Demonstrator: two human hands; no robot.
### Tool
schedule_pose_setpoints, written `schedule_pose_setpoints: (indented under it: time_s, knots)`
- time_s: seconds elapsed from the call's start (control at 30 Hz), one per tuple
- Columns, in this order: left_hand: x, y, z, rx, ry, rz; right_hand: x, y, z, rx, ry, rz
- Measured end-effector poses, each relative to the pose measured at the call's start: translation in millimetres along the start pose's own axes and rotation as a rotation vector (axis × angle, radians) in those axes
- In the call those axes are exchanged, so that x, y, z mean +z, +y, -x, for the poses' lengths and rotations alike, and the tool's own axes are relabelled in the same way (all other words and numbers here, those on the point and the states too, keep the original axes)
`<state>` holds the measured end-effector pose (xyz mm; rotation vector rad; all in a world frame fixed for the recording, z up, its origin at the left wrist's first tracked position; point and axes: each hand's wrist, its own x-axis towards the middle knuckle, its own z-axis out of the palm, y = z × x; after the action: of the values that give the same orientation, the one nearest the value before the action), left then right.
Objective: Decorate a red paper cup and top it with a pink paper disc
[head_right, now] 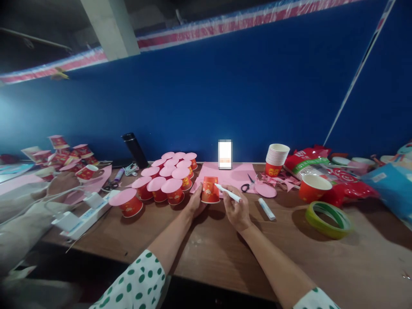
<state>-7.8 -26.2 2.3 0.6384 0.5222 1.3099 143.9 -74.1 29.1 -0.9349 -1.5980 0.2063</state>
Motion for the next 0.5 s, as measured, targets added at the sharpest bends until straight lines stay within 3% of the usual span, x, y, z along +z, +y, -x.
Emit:
schedule_pose_setpoints:
  time_s: [0.5]
  knots:
    - [3.1,1.8,1.8,-0.019,-0.004,-0.021,-0.1,0.1,-0.2,0.005,0.002,0.044]
